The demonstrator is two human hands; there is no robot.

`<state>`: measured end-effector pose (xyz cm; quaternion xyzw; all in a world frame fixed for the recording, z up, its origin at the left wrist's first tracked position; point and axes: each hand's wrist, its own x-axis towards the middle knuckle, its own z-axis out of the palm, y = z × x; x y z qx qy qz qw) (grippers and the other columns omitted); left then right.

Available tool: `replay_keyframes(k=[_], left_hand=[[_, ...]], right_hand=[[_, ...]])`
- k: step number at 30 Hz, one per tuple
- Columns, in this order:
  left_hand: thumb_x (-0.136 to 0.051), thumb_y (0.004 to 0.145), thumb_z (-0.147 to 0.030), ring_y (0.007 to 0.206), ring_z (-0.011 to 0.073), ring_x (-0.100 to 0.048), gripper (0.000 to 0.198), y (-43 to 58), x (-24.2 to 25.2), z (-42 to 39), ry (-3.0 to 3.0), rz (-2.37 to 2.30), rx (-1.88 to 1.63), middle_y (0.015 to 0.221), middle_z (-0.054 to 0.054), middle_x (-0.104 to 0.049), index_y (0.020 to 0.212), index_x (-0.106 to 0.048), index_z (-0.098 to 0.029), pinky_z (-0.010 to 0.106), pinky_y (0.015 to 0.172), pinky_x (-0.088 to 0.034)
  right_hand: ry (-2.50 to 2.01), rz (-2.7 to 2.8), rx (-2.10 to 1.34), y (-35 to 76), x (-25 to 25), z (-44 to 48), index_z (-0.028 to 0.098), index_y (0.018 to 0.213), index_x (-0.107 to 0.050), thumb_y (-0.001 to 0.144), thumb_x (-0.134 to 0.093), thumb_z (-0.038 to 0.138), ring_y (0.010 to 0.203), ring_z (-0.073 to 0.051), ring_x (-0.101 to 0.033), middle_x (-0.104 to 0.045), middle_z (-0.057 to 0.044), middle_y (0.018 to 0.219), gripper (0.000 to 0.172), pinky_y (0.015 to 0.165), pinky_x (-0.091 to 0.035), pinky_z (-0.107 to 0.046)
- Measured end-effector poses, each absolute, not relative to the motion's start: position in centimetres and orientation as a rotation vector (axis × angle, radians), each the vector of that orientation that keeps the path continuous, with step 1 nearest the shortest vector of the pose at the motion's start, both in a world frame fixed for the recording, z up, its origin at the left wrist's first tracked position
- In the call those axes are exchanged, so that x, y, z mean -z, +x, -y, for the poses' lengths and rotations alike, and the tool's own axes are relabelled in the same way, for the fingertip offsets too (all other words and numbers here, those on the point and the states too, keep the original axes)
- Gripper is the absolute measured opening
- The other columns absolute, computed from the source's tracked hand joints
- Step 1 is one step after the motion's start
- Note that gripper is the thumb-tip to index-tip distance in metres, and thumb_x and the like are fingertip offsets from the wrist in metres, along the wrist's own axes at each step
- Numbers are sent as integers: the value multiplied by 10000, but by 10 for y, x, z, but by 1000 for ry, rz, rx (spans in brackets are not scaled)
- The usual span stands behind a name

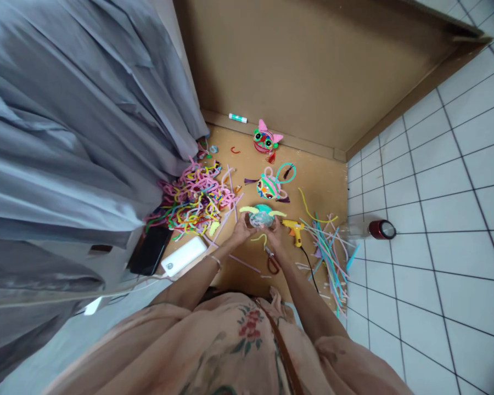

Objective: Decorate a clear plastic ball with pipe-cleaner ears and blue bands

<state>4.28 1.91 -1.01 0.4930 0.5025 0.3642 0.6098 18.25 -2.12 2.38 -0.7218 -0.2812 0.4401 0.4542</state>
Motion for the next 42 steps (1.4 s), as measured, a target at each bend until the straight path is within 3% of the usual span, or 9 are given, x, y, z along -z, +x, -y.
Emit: replay_keyframes(k=[6,14,19,24,28,33,42], left_hand=[[-912,489,-311,1144,296,-623,862,39,-6,-20,1068,-1168,-743,1219,145,-623,1203,-447,-185,498,1038,-486],[-913,496,-420,1221,300,-585,964,38,-4,-25,1091,-1107,-730,1292,152,-585,1282,-407,-182,474,1091,-455],[-934,447,-427,1274,339,-538,1066,38,5,-27,1135,-1163,-794,1364,193,-507,1332,-412,-142,463,1115,-426],[-942,431,-366,1339,337,-475,1053,37,11,-27,1161,-1169,-859,1431,172,-464,1339,-444,-177,450,1152,-382],[-927,454,-372,1251,316,-542,1072,37,17,-27,1121,-1117,-856,1375,176,-503,1366,-402,-169,494,1088,-443],[-926,465,-392,1137,281,-602,972,41,21,-27,1133,-1101,-882,1301,149,-549,1286,-449,-184,462,1004,-516],[-907,517,-467,1182,285,-597,922,47,25,-21,1124,-1068,-892,1279,138,-572,1265,-446,-187,449,1070,-465]], right_hand=[[-1764,649,-1118,192,-19,24,239,1297,-552,584,-812,376,978,-257,-725,-712,-123,1234,772,834,-603,-405],[-1687,754,-1091,189,6,27,234,1383,-471,591,-779,548,1036,-246,-712,-662,-130,1312,906,878,-596,-384],[-1625,720,-1050,184,11,31,195,1434,-410,615,-781,496,1063,-256,-704,-637,-152,1350,949,906,-584,-410],[-1663,712,-1032,185,-2,29,134,1438,-419,580,-789,568,1091,-285,-686,-623,-194,1349,1030,943,-565,-429],[-1664,716,-1045,185,-9,22,123,1431,-429,555,-786,617,1159,-297,-651,-598,-203,1373,1067,977,-541,-442],[-1642,704,-1038,184,-7,20,115,1411,-447,571,-786,588,1177,-298,-636,-596,-205,1372,1022,966,-552,-446],[-1664,788,-991,183,16,28,130,1459,-364,660,-729,546,1189,-283,-639,-565,-207,1406,972,1013,-521,-443]])
